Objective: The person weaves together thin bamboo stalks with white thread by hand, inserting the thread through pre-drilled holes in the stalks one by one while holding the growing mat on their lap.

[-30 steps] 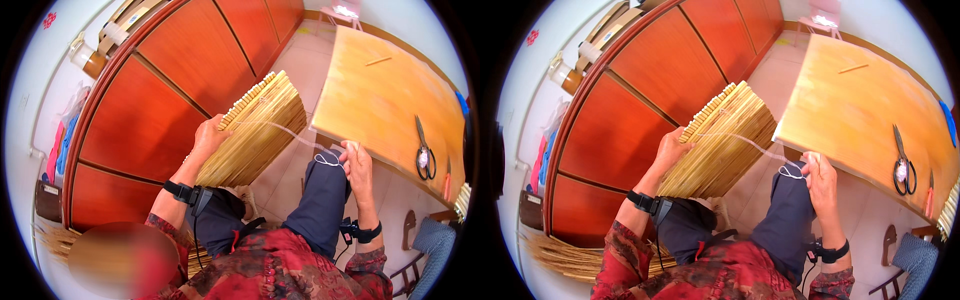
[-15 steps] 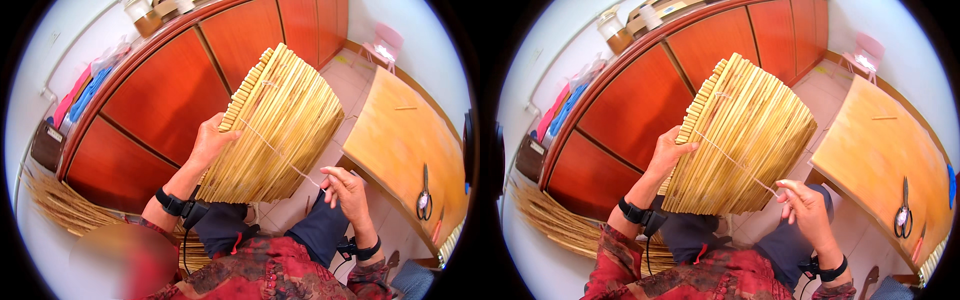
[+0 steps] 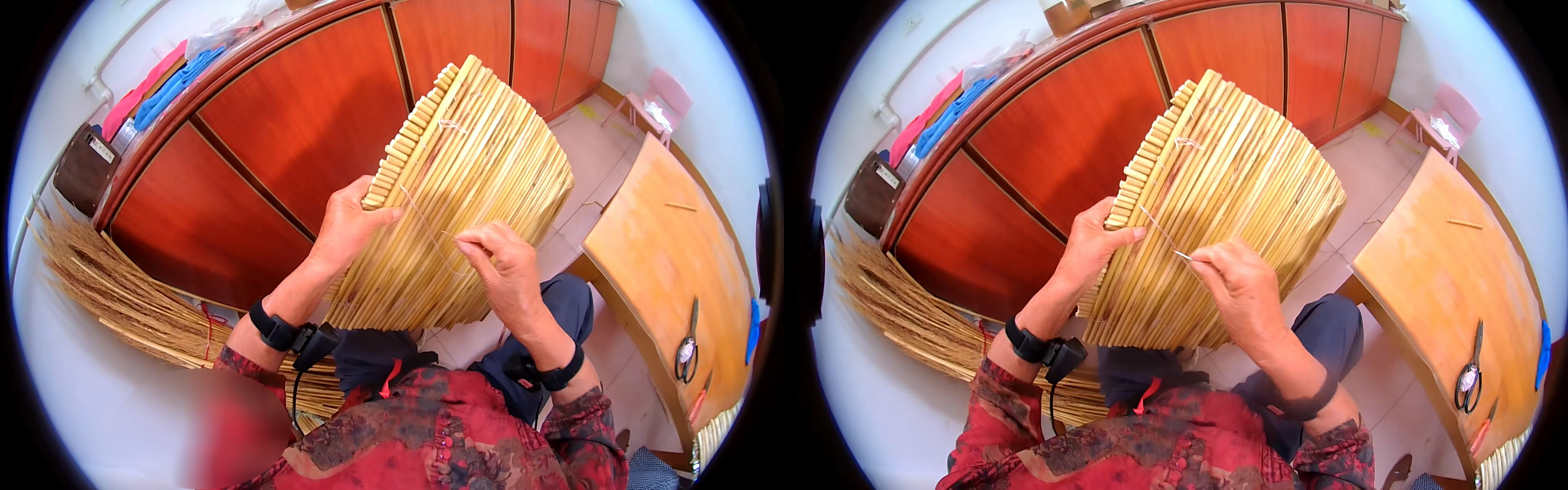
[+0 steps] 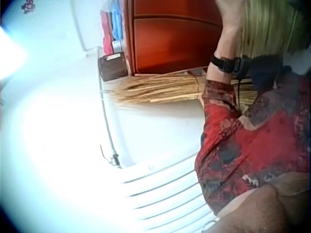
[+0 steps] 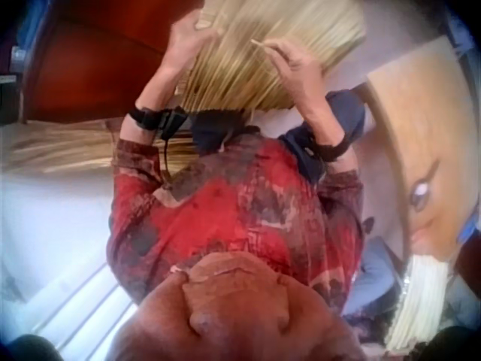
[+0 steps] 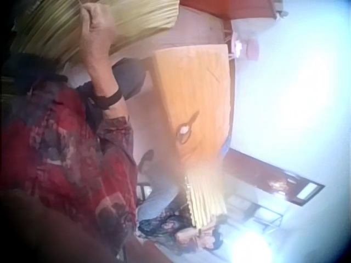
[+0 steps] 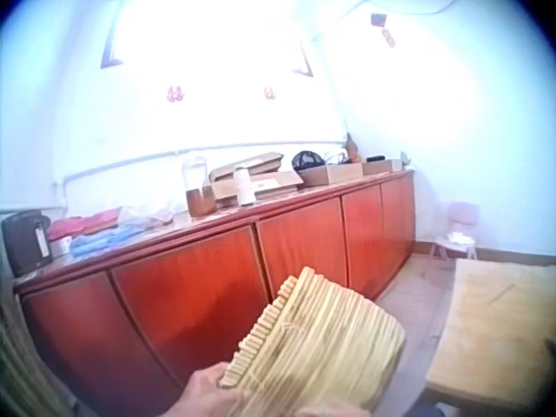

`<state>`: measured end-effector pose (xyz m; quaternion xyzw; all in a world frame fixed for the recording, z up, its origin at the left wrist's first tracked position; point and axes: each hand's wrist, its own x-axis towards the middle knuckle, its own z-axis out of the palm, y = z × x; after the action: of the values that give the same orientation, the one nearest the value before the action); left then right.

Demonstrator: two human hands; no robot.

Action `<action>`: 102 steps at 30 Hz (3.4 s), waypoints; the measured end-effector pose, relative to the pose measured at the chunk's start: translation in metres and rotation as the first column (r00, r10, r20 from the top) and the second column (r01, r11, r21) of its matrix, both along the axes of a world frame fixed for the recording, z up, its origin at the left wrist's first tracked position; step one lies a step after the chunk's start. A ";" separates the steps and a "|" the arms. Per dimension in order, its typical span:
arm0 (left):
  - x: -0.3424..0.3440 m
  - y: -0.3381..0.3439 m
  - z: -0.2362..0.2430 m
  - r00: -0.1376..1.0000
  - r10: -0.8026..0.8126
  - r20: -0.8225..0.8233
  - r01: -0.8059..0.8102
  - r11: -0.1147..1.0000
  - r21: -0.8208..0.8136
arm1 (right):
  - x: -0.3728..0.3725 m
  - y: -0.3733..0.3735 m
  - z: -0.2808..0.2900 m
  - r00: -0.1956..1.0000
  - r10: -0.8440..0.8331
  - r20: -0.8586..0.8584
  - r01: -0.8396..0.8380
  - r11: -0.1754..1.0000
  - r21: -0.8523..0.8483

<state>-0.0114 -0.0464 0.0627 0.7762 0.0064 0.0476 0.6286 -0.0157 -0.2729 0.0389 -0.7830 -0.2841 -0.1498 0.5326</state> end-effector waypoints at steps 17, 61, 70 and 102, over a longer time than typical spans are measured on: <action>-0.009 0.002 0.012 0.999 -0.027 -0.035 0.026 1.000 -0.009 | 0.027 0.050 0.001 0.978 -0.041 0.206 0.070 0.989 -0.133; -0.039 -0.014 0.015 0.997 -0.023 0.071 0.022 1.000 0.004 | -0.015 0.049 0.003 0.983 -0.140 0.122 0.136 0.990 0.037; -0.042 -0.015 0.015 0.996 -0.008 0.084 0.004 0.999 0.050 | -0.016 0.048 0.006 0.989 -0.120 0.091 0.114 0.991 0.071; -0.032 -0.072 -0.048 0.829 -0.264 0.493 -0.118 0.779 0.615 | -0.043 -0.024 -0.021 0.937 -0.148 -0.318 0.136 0.989 -0.060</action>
<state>-0.0431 -0.1189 0.0146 0.8905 -0.2235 0.2441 0.3122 -0.0589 -0.2964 0.0181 -0.8251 -0.1390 -0.0532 0.5450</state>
